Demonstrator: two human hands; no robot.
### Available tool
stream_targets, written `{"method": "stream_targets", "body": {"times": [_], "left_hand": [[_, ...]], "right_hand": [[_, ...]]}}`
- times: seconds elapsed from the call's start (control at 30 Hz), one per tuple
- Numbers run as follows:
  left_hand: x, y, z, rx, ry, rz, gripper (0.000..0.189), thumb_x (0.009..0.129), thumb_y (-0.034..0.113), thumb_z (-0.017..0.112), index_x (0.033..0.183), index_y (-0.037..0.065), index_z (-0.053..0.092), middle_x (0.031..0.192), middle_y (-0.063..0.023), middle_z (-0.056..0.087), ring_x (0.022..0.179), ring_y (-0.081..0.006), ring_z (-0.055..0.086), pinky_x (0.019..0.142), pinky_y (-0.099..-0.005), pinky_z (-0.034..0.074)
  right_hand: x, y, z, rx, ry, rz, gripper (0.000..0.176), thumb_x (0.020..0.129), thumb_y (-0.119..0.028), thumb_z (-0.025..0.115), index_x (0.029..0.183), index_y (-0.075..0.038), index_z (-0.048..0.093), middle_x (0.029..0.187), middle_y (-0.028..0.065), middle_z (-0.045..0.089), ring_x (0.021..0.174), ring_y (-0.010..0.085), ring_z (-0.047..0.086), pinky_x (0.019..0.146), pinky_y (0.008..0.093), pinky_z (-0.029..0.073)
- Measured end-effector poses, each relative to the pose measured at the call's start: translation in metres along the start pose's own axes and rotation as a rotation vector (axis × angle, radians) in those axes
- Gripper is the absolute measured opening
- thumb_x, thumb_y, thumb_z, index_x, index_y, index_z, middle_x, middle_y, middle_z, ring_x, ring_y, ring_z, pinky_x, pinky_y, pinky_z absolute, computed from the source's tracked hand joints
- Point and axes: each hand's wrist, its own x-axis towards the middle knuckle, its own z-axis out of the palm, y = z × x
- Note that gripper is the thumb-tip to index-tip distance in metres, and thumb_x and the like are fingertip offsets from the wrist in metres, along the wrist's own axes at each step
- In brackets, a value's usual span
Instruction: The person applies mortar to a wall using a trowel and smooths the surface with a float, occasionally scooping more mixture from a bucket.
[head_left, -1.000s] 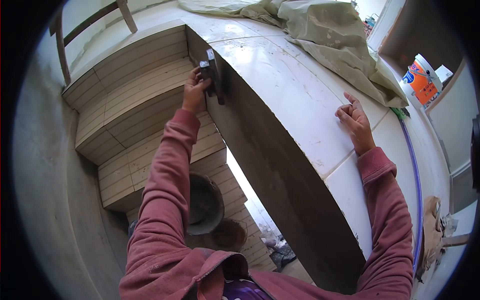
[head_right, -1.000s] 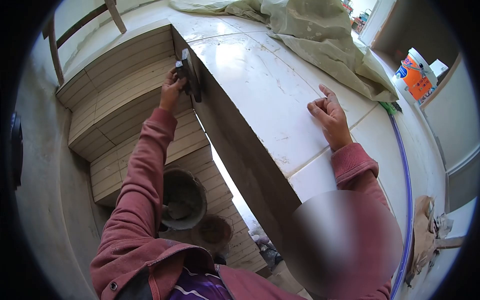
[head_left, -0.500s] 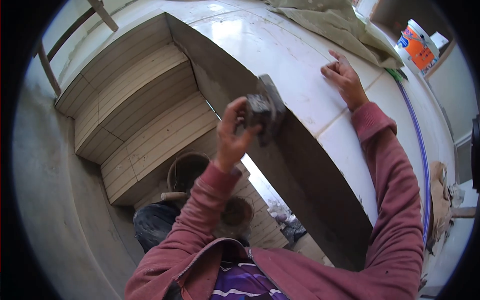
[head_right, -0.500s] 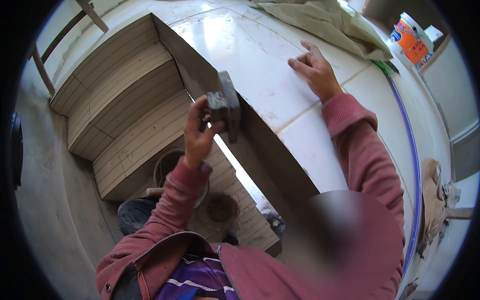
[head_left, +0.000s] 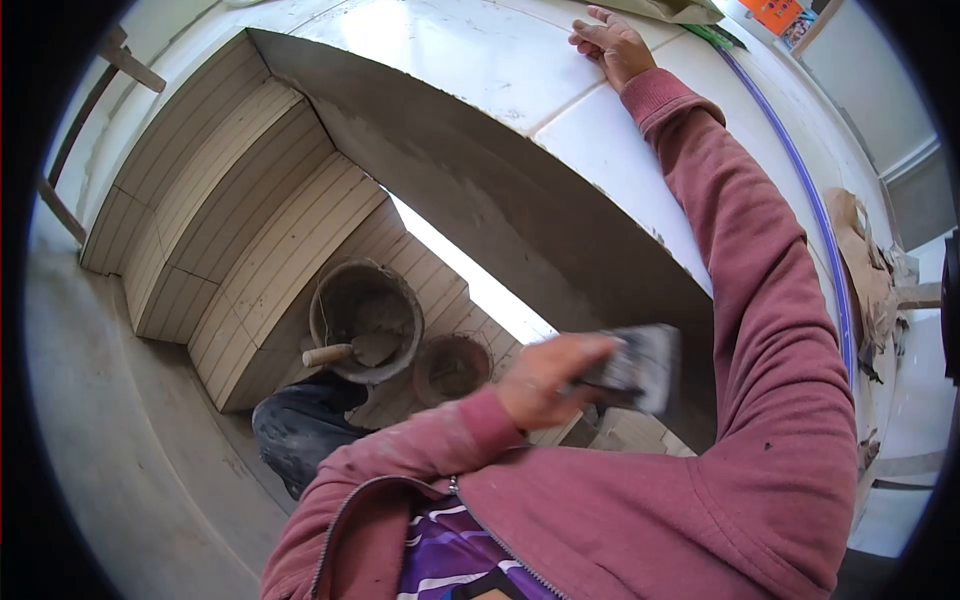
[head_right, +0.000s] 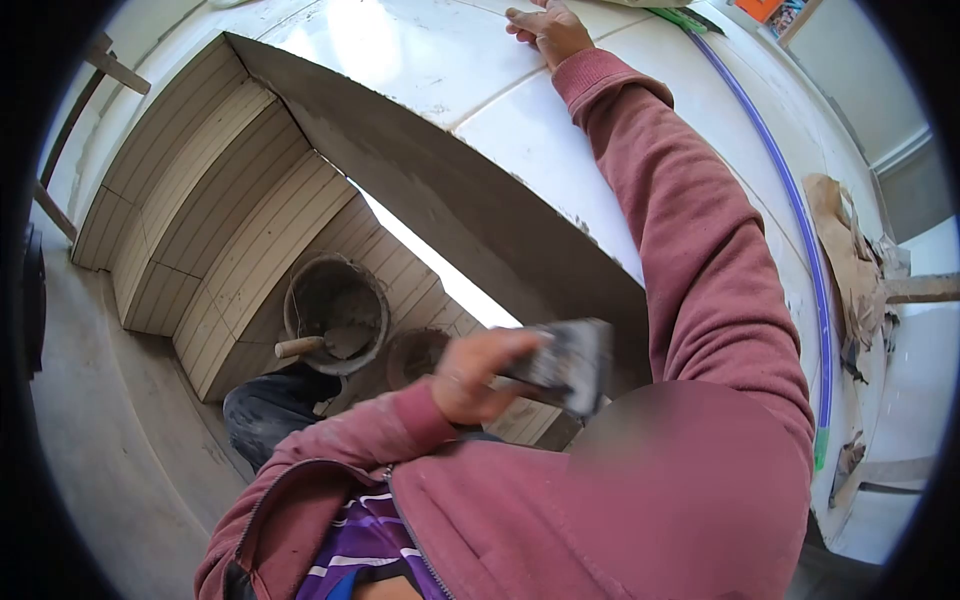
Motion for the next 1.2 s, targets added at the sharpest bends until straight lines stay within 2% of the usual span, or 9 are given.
{"method": "stream_targets", "body": {"times": [0.17,0.27,0.33,0.5,0.6,0.73,0.93,1.17,1.2], "left_hand": [[-0.092,-0.011,-0.096,0.305,0.057,-0.348,0.052,0.065,0.004,0.069,0.114,0.005,0.051,0.099,-0.0164,0.059,0.089,-0.0298,0.06,0.078,-0.0335,0.047],[-0.147,-0.024,-0.129,0.24,0.194,-0.492,0.052,0.067,0.002,0.067,0.116,0.004,0.049,0.099,-0.0117,0.06,0.09,-0.0234,0.06,0.078,-0.0312,0.047],[-0.153,-0.016,-0.142,-0.174,0.515,-0.746,0.051,0.07,-0.001,0.064,0.118,0.005,0.047,0.1,-0.0056,0.059,0.091,-0.0169,0.058,0.079,-0.0299,0.046],[-0.151,-0.039,-0.152,-0.234,0.731,-0.514,0.05,0.073,-0.003,0.062,0.119,0.006,0.046,0.103,-0.0034,0.056,0.092,-0.0133,0.055,0.081,-0.0281,0.045],[-0.154,-0.037,-0.152,-0.28,0.735,-0.608,0.049,0.072,-0.002,0.063,0.118,0.006,0.047,0.1,-0.0026,0.058,0.091,-0.0128,0.055,0.081,-0.0279,0.044],[-0.154,-0.034,-0.153,-0.099,0.733,-0.529,0.047,0.07,-0.002,0.065,0.114,0.006,0.05,0.098,-0.0045,0.059,0.085,-0.0124,0.056,0.077,-0.0274,0.047],[-0.147,-0.018,-0.157,-0.236,0.795,-0.594,0.047,0.071,0.0,0.066,0.115,0.007,0.05,0.097,-0.0046,0.059,0.082,-0.0129,0.056,0.074,-0.0274,0.047],[-0.145,-0.029,-0.165,-0.208,0.787,-0.514,0.045,0.075,-0.001,0.061,0.118,0.005,0.047,0.102,-0.004,0.057,0.089,-0.0129,0.056,0.08,-0.0275,0.046],[-0.144,-0.03,-0.17,-0.489,0.871,-0.491,0.042,0.077,-0.001,0.06,0.117,0.003,0.047,0.103,-0.0057,0.057,0.091,-0.014,0.056,0.082,-0.0284,0.045]], "right_hand": [[-0.051,-0.031,-0.005,0.155,0.009,-0.011,0.053,0.086,-0.012,0.053,0.127,0.009,0.026,0.079,0.0081,0.053,0.072,0.0128,0.048,0.073,0.0238,0.04],[-0.073,-0.038,-0.009,0.211,0.042,0.061,0.049,0.086,-0.013,0.049,0.125,0.008,0.029,0.075,0.0047,0.047,0.07,0.013,0.044,0.071,0.0238,0.038],[-0.074,-0.035,-0.014,0.214,0.013,0.056,0.051,0.085,-0.014,0.051,0.126,0.007,0.031,0.078,0.0052,0.049,0.072,0.0128,0.046,0.072,0.0232,0.039],[-0.078,-0.033,-0.021,0.179,0.01,0.046,0.049,0.084,-0.014,0.051,0.126,0.005,0.034,0.077,0.0045,0.052,0.071,0.0113,0.047,0.07,0.0217,0.04],[-0.079,-0.032,-0.021,0.163,-0.005,0.021,0.05,0.085,-0.013,0.05,0.126,0.006,0.032,0.076,0.0042,0.051,0.07,0.0107,0.046,0.069,0.0216,0.039],[-0.076,-0.031,-0.022,0.136,-0.058,0.012,0.049,0.086,-0.012,0.05,0.127,0.005,0.03,0.075,0.0037,0.05,0.068,0.0101,0.045,0.068,0.0213,0.039],[-0.081,-0.039,-0.016,0.078,-0.055,0.021,0.046,0.088,-0.01,0.049,0.127,0.004,0.031,0.074,0.0032,0.048,0.067,0.0093,0.043,0.067,0.02,0.037],[-0.088,-0.045,-0.01,0.025,-0.035,0.012,0.045,0.088,-0.009,0.048,0.128,0.004,0.031,0.072,0.0015,0.047,0.066,0.0081,0.042,0.066,0.0189,0.036],[-0.088,-0.045,-0.009,0.012,-0.051,0.002,0.045,0.088,-0.009,0.048,0.128,0.004,0.032,0.072,0.0012,0.048,0.066,0.0079,0.042,0.066,0.0188,0.036]]}}
